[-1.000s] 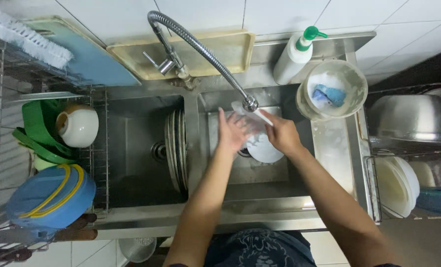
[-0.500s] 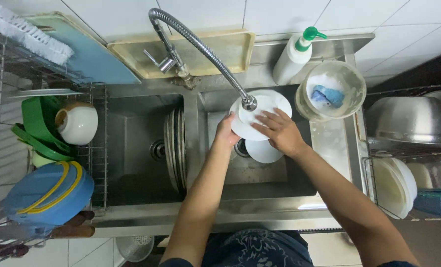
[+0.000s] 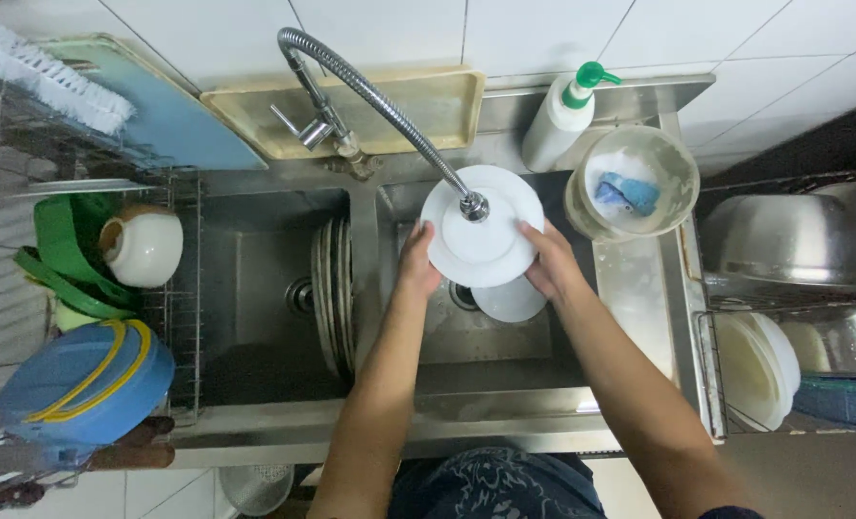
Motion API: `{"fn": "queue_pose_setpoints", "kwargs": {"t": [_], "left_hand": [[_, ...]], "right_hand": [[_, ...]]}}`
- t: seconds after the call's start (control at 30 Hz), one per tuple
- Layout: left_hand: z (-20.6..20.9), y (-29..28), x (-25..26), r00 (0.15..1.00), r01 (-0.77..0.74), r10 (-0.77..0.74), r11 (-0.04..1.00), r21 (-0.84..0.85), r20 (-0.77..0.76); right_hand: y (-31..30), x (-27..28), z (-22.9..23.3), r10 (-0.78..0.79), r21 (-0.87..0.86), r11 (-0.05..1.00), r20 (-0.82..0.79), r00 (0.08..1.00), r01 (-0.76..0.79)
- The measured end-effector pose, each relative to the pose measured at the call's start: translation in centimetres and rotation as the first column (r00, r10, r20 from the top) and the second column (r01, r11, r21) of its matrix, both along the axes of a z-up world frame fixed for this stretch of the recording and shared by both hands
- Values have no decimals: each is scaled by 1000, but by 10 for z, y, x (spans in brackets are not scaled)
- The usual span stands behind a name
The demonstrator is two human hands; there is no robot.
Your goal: The person scrubs white plates with a soapy cloth, rinses them under running water, and places them in a dish rack to dry. The person repeats this process for several plates in a double-basin stainless steel sink.
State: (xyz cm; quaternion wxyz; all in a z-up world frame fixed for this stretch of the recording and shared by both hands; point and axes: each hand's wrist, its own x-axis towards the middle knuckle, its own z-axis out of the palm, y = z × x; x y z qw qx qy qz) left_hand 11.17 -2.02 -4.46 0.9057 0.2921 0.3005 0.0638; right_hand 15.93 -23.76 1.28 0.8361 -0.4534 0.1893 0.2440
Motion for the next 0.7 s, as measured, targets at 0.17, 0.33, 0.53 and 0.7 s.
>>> {"fn": "queue_pose_setpoints", "kwargs": {"t": [0.17, 0.33, 0.53, 0.7], "left_hand": [[-27, 5, -10, 999, 11, -10, 999, 33, -31], [-38, 12, -1, 991, 119, -109, 982, 144, -76], [-34, 33, -15, 940, 313, -274, 929, 197, -201], [-71, 47, -32, 870, 440, -353, 871, 219, -343]], "right_hand": [[18, -2, 11, -55, -243, 968, 16, 998, 57], [16, -17, 57, -85, -305, 947, 69, 994, 102], [1, -37, 50, 2, -442, 897, 63, 998, 26], [7, -42, 52, 166, -517, 848, 57, 984, -113]]}}
